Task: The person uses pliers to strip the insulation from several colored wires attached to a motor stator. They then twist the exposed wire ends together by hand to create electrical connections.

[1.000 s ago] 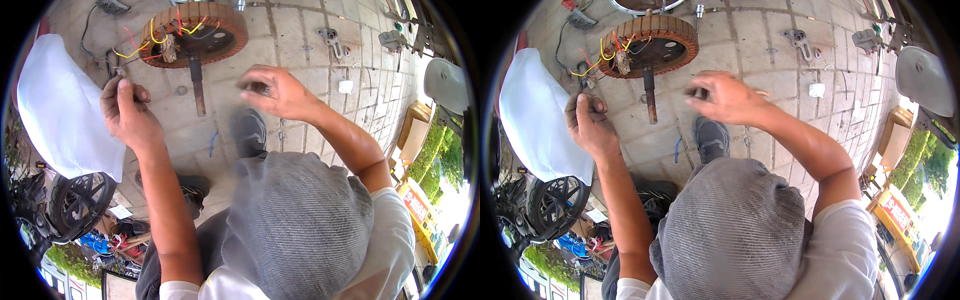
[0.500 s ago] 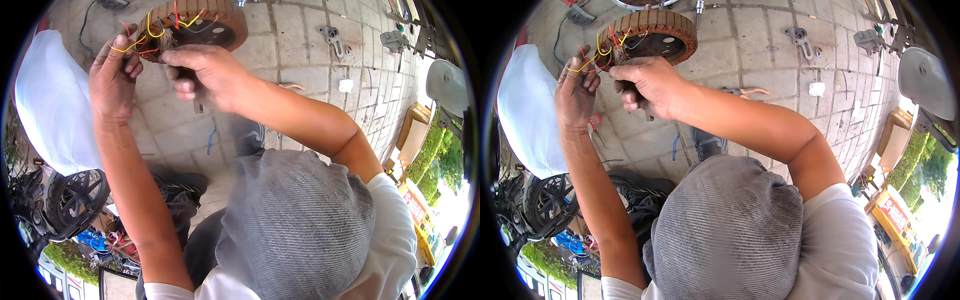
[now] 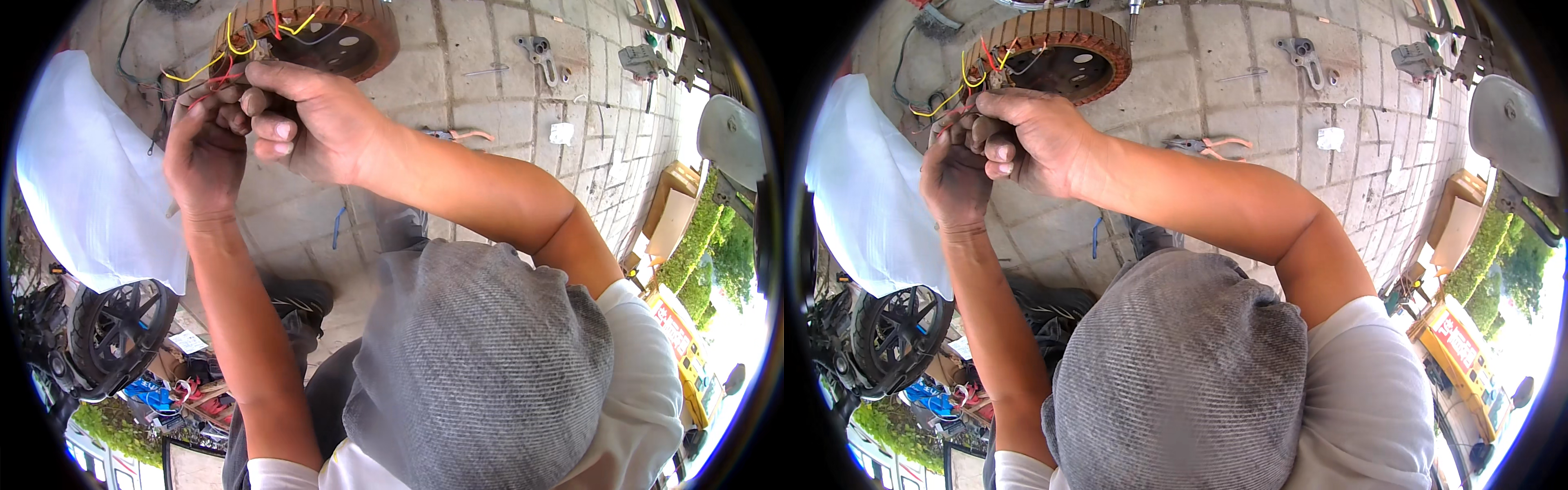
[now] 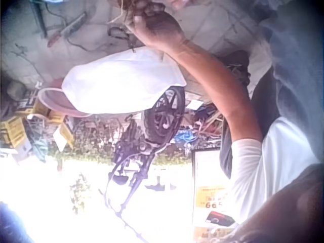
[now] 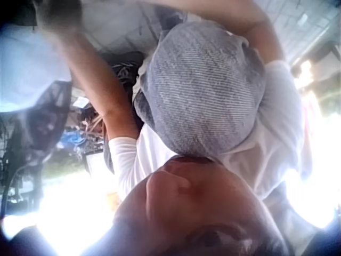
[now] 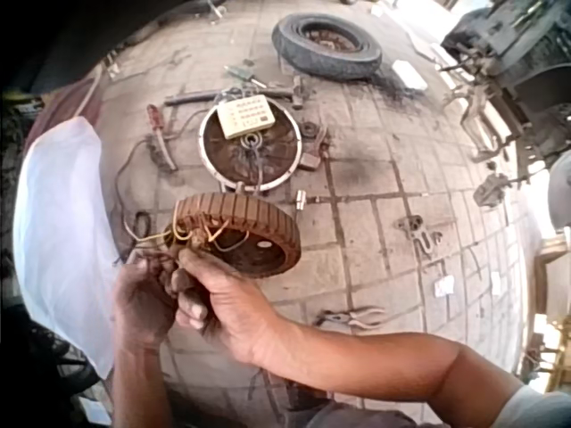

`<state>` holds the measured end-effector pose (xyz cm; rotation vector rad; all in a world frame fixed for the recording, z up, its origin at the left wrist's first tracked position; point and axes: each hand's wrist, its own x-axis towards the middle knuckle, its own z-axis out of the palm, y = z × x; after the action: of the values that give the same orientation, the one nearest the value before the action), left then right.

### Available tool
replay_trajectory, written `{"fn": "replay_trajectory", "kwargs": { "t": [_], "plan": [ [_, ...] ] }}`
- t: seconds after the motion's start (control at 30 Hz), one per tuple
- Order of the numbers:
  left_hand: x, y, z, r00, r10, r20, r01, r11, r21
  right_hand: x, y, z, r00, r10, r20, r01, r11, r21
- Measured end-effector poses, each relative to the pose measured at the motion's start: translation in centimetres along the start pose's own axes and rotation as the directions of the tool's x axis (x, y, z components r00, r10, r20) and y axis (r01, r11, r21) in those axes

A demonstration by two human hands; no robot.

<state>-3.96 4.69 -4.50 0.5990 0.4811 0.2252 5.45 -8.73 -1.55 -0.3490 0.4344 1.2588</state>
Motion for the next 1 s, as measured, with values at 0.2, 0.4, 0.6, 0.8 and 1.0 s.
{"fn": "replay_trajectory", "kwargs": {
  "t": [0.2, 0.4, 0.6, 0.8, 1.0],
  "plan": [
    [-0.1, -0.6, 0.2, 1.000, -0.024, -0.013, 0.023, 0.996, -0.091, -0.1, -0.4, -0.5, 1.000, 0.005, 0.005, -0.005, 0.999, -0.031],
    [0.0, -0.5, 0.8, 0.997, -0.030, -0.072, 0.041, 0.988, 0.147, -0.1, -0.6, -1.2, 0.999, 0.041, 0.018, -0.041, 0.999, -0.005],
    [0.1, 0.3, 2.1, 0.989, -0.097, -0.116, 0.123, 0.963, 0.240, -0.3, -1.2, -0.5, 0.996, -0.020, -0.091, 0.002, 0.982, -0.191],
    [0.6, 0.8, 1.8, 0.965, -0.240, -0.105, 0.259, 0.937, 0.236, -0.2, -1.1, -0.2, 0.951, -0.283, -0.123, 0.134, 0.739, -0.661],
    [1.2, 0.2, 2.2, 0.950, -0.263, -0.166, 0.295, 0.933, 0.205, 0.0, -1.0, -0.8, 0.927, -0.368, -0.074, 0.155, 0.556, -0.816]
  ]
}}
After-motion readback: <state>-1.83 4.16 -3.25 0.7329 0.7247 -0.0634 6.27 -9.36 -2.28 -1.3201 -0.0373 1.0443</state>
